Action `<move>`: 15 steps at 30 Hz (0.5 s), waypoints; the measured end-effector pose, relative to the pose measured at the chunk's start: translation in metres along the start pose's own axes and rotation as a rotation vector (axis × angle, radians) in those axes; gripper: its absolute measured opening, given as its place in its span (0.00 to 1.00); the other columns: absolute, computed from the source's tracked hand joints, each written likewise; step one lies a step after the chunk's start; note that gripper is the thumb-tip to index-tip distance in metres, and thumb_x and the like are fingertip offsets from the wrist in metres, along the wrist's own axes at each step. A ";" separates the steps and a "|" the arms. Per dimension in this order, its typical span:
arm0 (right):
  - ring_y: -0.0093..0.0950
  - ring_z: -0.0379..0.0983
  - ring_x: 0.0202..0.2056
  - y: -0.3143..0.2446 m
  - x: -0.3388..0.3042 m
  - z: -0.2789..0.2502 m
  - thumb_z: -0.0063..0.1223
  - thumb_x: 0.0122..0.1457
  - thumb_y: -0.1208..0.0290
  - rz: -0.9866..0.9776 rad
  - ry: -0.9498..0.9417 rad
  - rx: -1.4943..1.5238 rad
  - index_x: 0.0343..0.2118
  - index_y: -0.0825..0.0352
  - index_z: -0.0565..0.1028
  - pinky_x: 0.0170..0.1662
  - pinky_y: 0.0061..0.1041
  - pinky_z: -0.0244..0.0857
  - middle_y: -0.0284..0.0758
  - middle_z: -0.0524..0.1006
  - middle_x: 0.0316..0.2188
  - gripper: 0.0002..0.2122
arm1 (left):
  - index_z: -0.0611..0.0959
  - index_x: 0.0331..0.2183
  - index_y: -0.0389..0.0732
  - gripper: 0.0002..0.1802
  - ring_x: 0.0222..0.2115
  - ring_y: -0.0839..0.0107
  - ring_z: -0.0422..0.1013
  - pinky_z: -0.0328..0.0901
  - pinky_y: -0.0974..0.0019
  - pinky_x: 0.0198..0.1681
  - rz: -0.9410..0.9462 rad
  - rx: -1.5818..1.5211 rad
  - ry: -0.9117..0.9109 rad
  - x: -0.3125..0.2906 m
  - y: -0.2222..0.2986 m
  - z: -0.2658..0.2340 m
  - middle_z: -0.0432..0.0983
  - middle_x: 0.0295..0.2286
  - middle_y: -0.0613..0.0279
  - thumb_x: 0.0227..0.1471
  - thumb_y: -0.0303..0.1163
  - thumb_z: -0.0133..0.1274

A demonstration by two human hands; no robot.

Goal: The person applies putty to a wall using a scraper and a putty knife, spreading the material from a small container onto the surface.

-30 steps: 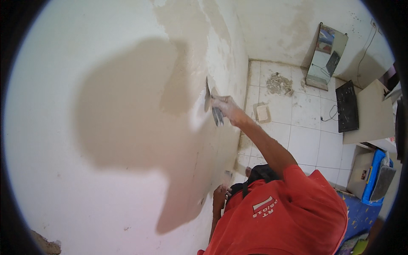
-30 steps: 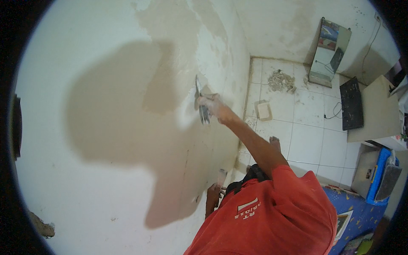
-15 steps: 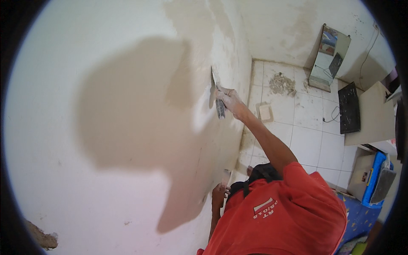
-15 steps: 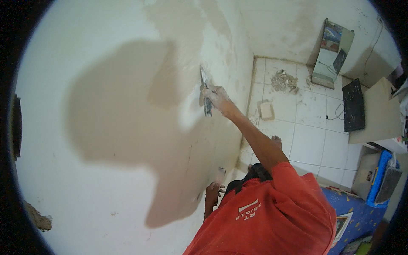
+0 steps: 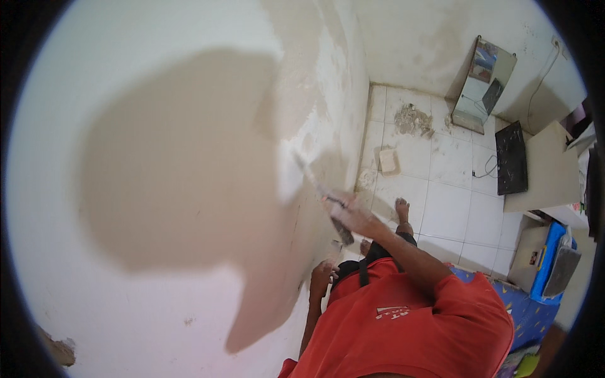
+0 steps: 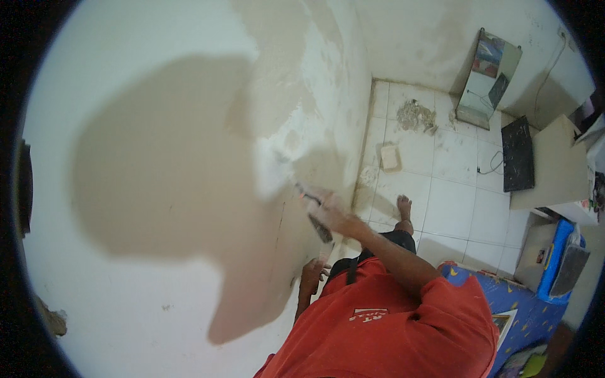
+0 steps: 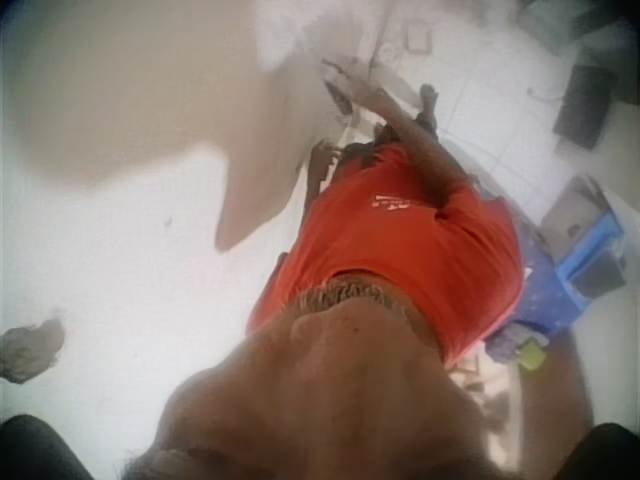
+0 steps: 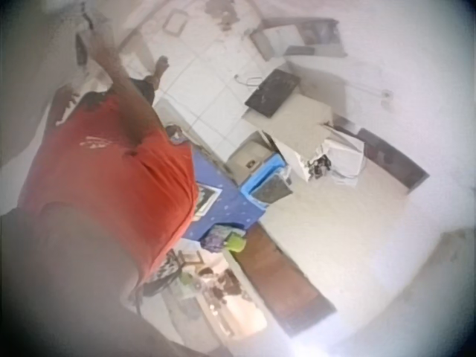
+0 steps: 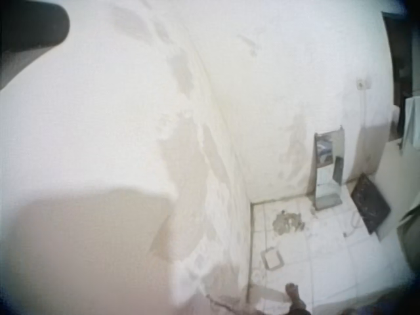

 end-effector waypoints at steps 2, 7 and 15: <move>0.20 0.69 0.24 0.018 0.008 -0.024 0.47 0.64 0.63 0.377 0.021 0.312 0.38 0.68 0.73 0.30 0.20 0.65 0.29 0.72 0.22 0.12 | 0.78 0.44 0.35 0.18 0.23 0.77 0.73 0.65 0.72 0.23 0.000 -0.015 -0.007 0.001 -0.002 -0.005 0.80 0.30 0.59 0.63 0.38 0.42; 0.17 0.66 0.24 0.071 0.024 -0.061 0.44 0.63 0.61 0.472 0.203 0.375 0.33 0.66 0.74 0.27 0.18 0.61 0.27 0.70 0.21 0.13 | 0.78 0.45 0.35 0.18 0.22 0.77 0.72 0.65 0.72 0.23 0.031 -0.031 0.024 -0.003 -0.005 -0.003 0.80 0.30 0.59 0.63 0.38 0.41; 0.20 0.64 0.27 0.104 0.096 -0.053 0.44 0.63 0.59 0.286 0.246 0.121 0.42 0.72 0.75 0.34 0.22 0.61 0.28 0.70 0.25 0.18 | 0.80 0.41 0.35 0.17 0.21 0.77 0.70 0.64 0.72 0.22 -0.002 0.028 -0.028 -0.008 -0.003 0.006 0.80 0.28 0.59 0.62 0.37 0.42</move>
Point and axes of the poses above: each hand's wrist, its own x-axis towards the middle knuckle, its own z-axis out of the palm, y = z × x, the point moved 1 cm from there along x, towards the middle knuckle
